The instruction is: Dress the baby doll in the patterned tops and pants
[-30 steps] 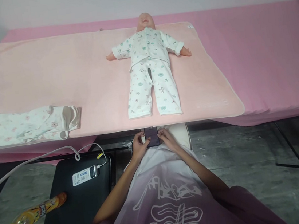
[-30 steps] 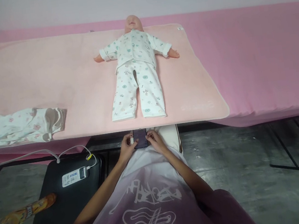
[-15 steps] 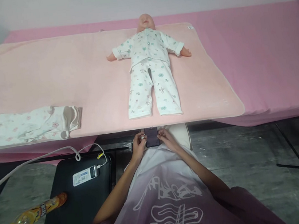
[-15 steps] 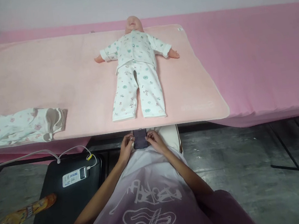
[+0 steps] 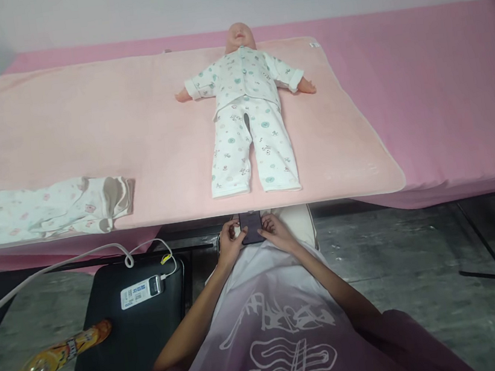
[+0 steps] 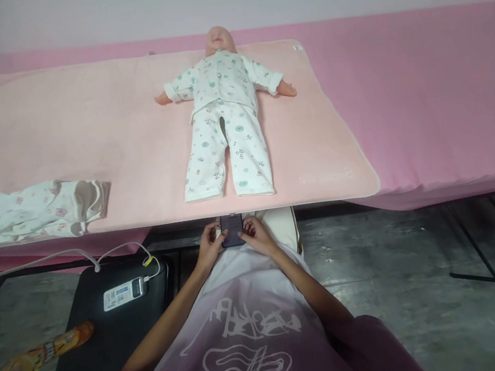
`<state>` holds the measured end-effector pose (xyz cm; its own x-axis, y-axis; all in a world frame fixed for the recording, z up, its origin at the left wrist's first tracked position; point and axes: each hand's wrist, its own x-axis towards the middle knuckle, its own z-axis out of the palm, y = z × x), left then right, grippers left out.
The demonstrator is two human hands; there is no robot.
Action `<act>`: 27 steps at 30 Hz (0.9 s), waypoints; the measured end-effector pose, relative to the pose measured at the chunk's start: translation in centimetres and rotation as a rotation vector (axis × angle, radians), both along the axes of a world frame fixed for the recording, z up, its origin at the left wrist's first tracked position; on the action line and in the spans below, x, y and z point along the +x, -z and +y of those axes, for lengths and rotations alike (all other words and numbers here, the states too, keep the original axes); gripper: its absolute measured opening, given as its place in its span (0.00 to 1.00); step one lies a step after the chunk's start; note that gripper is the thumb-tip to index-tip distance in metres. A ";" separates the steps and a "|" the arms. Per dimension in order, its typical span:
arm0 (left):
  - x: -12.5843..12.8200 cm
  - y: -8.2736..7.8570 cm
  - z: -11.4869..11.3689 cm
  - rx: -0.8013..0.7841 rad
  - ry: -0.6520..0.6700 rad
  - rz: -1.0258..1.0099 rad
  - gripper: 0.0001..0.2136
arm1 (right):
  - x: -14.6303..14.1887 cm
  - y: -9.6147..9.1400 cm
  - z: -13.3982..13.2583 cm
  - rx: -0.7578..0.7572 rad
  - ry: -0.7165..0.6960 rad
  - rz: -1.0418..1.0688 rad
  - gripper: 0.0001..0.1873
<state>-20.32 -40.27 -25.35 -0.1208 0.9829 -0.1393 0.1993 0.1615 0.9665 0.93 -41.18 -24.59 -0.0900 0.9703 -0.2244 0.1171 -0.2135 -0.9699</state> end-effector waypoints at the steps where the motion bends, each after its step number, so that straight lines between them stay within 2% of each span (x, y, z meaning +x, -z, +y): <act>1: 0.0 0.0 0.0 -0.001 -0.001 -0.001 0.19 | 0.0 0.0 0.0 0.000 0.003 0.004 0.20; 6: -0.1 0.3 0.0 -0.001 0.006 0.018 0.17 | 0.2 0.0 0.2 -0.017 0.009 0.022 0.17; 13: 0.3 0.8 -0.1 0.030 -0.001 -0.038 0.21 | 0.3 0.1 0.2 -0.027 0.012 0.015 0.18; 19: 0.0 0.3 0.0 -0.004 -0.022 -0.050 0.17 | 0.4 0.2 0.3 -0.019 0.021 0.027 0.17; 23: -0.3 0.0 0.4 -0.062 -0.032 -0.115 0.09 | 0.4 0.2 0.3 -0.013 0.015 0.030 0.17; 27: 0.0 -0.1 0.8 -0.094 -0.065 -0.145 0.08 | 0.4 0.0 0.3 -0.016 0.015 0.029 0.17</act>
